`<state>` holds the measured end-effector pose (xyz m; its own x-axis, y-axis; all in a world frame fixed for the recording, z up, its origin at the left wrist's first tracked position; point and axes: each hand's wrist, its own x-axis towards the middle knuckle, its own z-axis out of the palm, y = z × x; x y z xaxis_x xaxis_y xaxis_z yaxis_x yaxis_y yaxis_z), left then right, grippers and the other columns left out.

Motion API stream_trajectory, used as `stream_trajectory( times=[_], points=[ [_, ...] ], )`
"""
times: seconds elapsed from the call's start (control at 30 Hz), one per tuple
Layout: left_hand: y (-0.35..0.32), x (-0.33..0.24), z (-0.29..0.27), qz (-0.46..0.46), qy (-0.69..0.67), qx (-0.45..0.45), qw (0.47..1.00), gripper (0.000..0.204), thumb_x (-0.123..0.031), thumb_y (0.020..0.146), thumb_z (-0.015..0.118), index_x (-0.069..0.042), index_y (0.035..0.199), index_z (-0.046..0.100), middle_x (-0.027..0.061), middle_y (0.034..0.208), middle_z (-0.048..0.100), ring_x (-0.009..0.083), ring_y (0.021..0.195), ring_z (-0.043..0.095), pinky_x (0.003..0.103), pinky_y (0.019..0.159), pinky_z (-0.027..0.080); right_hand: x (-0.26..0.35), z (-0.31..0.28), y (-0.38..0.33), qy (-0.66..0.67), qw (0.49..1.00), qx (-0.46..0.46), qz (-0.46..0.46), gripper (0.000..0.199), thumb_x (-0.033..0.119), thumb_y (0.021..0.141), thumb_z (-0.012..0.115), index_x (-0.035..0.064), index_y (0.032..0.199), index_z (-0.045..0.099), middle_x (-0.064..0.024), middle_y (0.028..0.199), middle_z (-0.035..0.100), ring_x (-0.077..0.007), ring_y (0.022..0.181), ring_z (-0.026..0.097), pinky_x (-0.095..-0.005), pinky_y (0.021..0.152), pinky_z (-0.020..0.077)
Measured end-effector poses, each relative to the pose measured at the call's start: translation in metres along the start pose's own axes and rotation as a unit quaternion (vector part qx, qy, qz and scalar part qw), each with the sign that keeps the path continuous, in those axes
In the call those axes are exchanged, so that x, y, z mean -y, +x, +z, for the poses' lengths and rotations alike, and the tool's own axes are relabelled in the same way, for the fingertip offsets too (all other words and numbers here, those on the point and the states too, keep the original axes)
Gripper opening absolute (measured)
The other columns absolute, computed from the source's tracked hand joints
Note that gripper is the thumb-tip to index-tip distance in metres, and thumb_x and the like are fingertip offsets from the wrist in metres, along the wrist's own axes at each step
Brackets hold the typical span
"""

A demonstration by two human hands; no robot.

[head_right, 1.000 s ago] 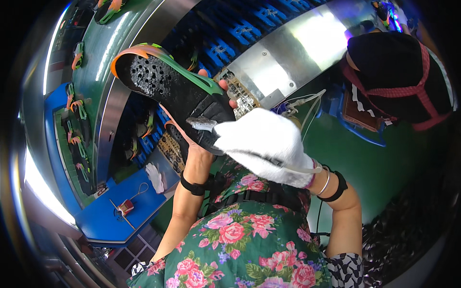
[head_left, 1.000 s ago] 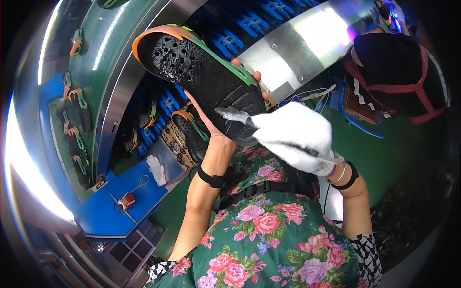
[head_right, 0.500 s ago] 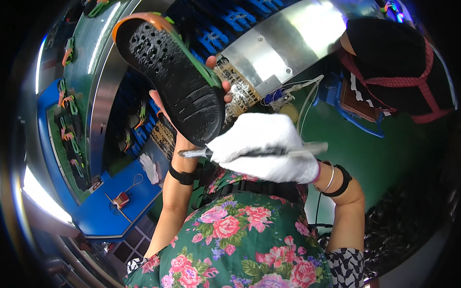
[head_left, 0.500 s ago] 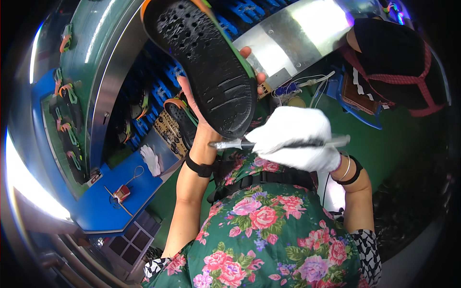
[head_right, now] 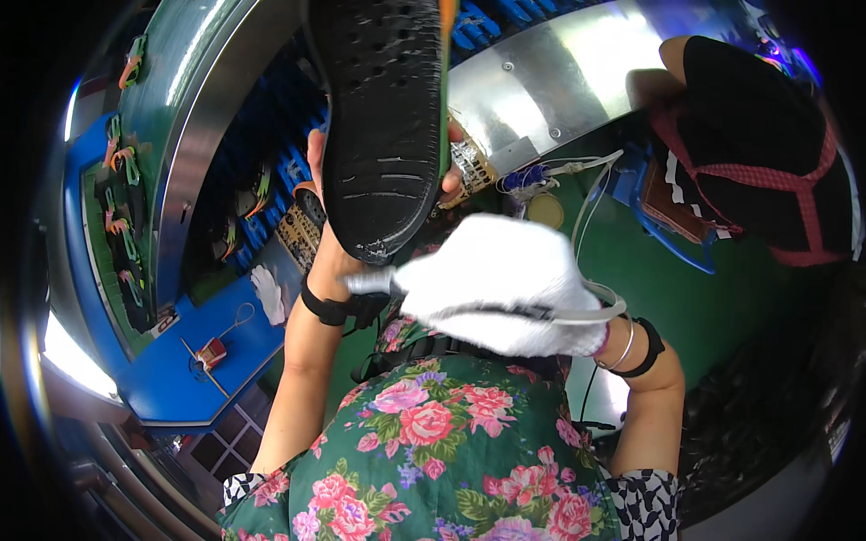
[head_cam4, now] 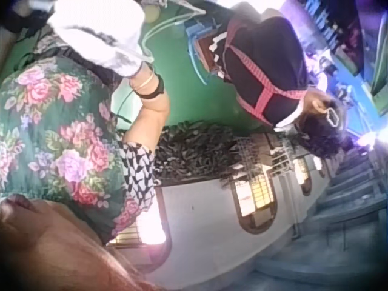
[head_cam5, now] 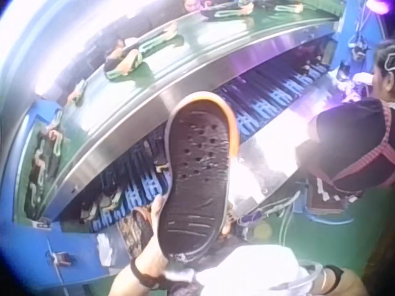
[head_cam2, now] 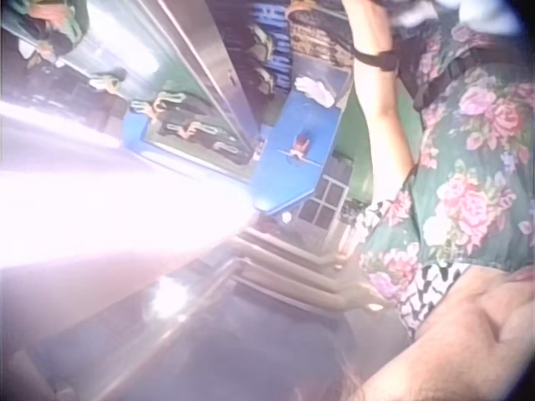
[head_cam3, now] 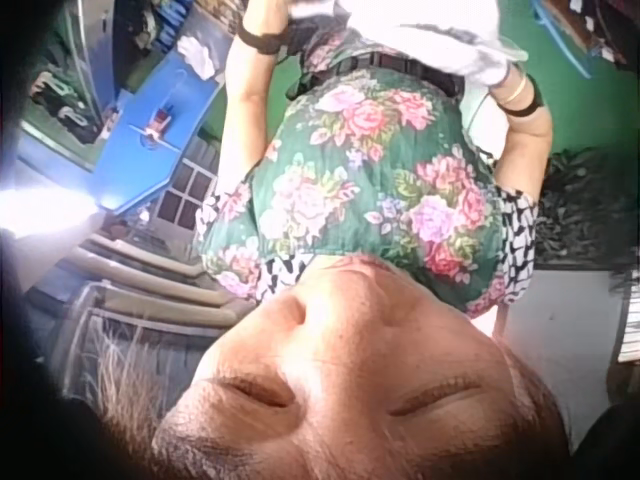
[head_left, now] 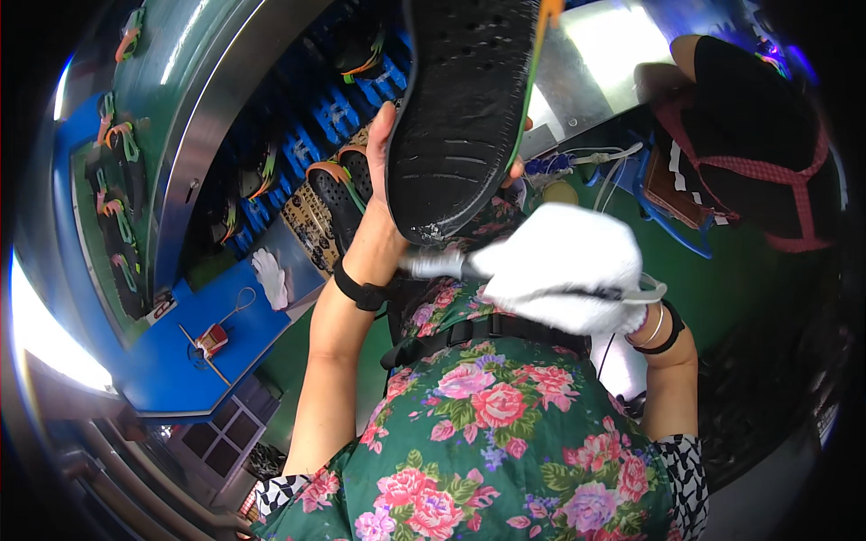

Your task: Applying adhesive to the sole area of a shoe using a brush and cloth.

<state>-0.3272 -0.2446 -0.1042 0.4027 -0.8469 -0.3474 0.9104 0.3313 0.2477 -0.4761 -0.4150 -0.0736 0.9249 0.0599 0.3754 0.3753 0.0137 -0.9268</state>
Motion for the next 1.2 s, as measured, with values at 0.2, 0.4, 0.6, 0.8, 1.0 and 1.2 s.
stream_trajectory(
  times=[0.2,0.4,0.6,0.8,1.0,1.2],
  points=[
    [0.002,-0.014,-0.018,-0.072,-0.064,0.055,0.994,0.089,-0.063,0.093,0.053,0.0,0.153,0.039,0.033,0.144,0.051,0.054,0.118,0.06,0.064,0.1,0.051,-0.012,0.004,-0.008,-0.234,0.962,0.07,-0.119,0.028,0.008,0.086,0.073,0.0071,0.114,0.077,-0.0089,0.115,0.076,-0.0255,0.095,0.072,-0.0362,0.081,0.0582],
    [-0.004,-0.02,-0.027,-0.084,-0.011,-0.001,0.996,0.087,-0.06,0.092,0.056,-0.001,0.154,0.04,0.0291,0.151,0.046,0.0504,0.124,0.059,0.069,0.103,0.047,-0.004,-0.003,-0.003,-0.107,0.99,0.043,-0.084,0.032,0.011,0.075,0.085,0.0157,0.107,0.08,-0.0057,0.107,0.077,-0.0225,0.088,0.073,-0.0329,0.073,0.0582],
    [-0.005,-0.026,-0.013,-0.085,0.134,-0.114,0.981,0.078,-0.052,0.092,0.059,0.002,0.147,0.049,0.0274,0.142,0.057,0.0458,0.12,0.063,0.066,0.104,0.048,-0.003,-0.001,-0.003,-0.222,0.965,0.091,-0.104,0.027,0.009,0.083,0.079,0.0095,0.11,0.077,-0.0067,0.108,0.077,-0.0244,0.087,0.072,-0.0356,0.074,0.0594],
    [-0.007,-0.025,-0.012,-0.109,0.119,-0.091,0.983,0.069,-0.043,0.091,0.063,0.004,0.14,0.055,0.0252,0.135,0.062,0.0411,0.113,0.067,0.061,0.1,0.052,-0.008,-0.015,0.003,-0.198,0.97,0.09,-0.112,0.032,0.011,0.079,0.082,0.0131,0.11,0.078,-0.0061,0.107,0.076,-0.0248,0.086,0.07,-0.035,0.071,0.0583],
    [-0.005,-0.023,-0.014,-0.104,0.058,-0.081,0.99,0.062,-0.041,0.093,0.063,0.005,0.134,0.06,0.0242,0.123,0.069,0.04,0.106,0.069,0.057,0.094,0.056,-0.013,-0.011,0.007,-0.092,0.991,0.063,-0.068,0.029,0.008,0.079,0.082,0.0073,0.108,0.078,-0.0098,0.106,0.076,-0.0258,0.086,0.071,-0.0358,0.075,0.0573],
    [0.008,-0.014,-0.043,-0.005,-0.027,0.031,0.999,0.095,-0.07,0.09,0.052,-0.003,0.156,0.037,0.0349,0.148,0.045,0.05,0.118,0.06,0.064,0.092,0.052,-0.02,0.014,0.0,0.125,0.989,0.011,0.073,0.021,0.0,0.078,0.082,0.0024,0.099,0.079,-0.0123,0.097,0.078,-0.0229,0.088,0.073,-0.0336,0.079,0.0578]
  ],
)
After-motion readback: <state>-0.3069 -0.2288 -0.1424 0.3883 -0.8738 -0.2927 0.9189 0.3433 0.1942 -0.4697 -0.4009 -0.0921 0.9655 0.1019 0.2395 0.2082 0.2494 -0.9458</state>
